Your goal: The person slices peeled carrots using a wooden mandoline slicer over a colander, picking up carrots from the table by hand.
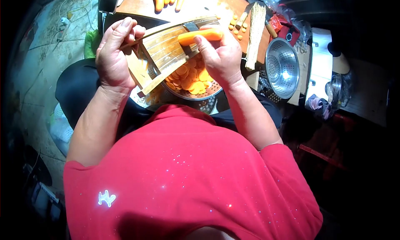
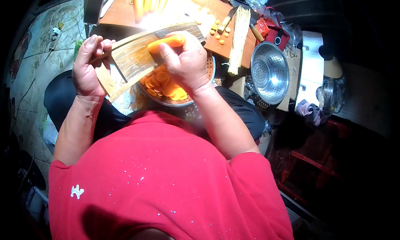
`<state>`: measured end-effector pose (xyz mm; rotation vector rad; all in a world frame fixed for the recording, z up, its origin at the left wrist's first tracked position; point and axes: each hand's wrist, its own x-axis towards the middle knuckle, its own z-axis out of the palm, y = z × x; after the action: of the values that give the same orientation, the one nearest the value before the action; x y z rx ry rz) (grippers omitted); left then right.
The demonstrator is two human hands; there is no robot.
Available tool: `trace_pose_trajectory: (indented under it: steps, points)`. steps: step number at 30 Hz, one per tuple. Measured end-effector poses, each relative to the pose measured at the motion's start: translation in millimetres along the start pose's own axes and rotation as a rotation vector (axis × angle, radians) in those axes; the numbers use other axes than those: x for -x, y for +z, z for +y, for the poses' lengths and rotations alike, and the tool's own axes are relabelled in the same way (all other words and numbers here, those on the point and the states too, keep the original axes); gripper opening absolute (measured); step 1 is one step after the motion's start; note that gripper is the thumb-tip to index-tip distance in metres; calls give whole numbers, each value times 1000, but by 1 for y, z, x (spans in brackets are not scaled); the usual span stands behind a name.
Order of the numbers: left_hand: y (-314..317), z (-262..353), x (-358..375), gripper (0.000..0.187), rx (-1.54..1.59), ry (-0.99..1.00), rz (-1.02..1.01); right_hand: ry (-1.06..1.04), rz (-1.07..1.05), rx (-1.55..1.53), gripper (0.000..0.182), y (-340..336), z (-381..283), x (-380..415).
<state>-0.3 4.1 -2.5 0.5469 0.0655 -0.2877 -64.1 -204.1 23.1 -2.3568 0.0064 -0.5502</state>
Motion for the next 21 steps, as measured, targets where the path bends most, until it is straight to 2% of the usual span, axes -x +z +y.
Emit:
trace_pose_trajectory:
  steps: [1, 3, 4, 5, 7, 9, 10, 11, 13, 15, 16, 17, 19, 21]
  points:
    - [1, 0, 2, 12, -8, -4, 6, 3, 2, 1, 23, 0, 6, -1]
    - [1, 0, 1, 12, -13, -3, 14, 367, 19, -82, 26, -4, 28, -10]
    - [1, 0, 1, 13, -17, -1, 7, 489, 74, -43, 26, 1, 71, -12]
    - [1, 1, 2, 13, -21, -2, -1, 542, 96, -43, 24, 0, 74, -21]
    - [1, 2, 0, 13, -21, 8, -4, 492, 64, 23, 17, -2, 76, -19]
    - [1, -1, 2, 13, -17, 4, 3, 413, 18, -232, 16, 0, 41, -10]
    - [1, 0, 1, 13, -19, 5, 1, 361, -66, -156, 17, 0, 22, -5]
    - [1, 0, 1, 13, -26, 3, 0, 181, -58, -117, 18, 3, 6, 1]
    - [-1, 0, 2, 13, -28, -4, 3, 44, 0, -8, 20, 7, 6, 6]
    - [-1, 0, 1, 13, -24, 1, -2, 374, -13, -100, 21, 2, 20, -4]
    - [-1, 0, 1, 13, -26, 0, -6, 427, 30, -84, 21, 1, 40, -9]
    - [-1, 0, 2, 13, -28, -1, -9, 470, 58, 7, 21, 3, 73, -12]
    - [-1, 1, 1, 13, -23, 5, -6, 431, 53, -8, 20, 4, 83, -13]
    - [-1, 0, 2, 13, -35, 6, 3, 429, -5, -231, 27, 4, 49, -9]
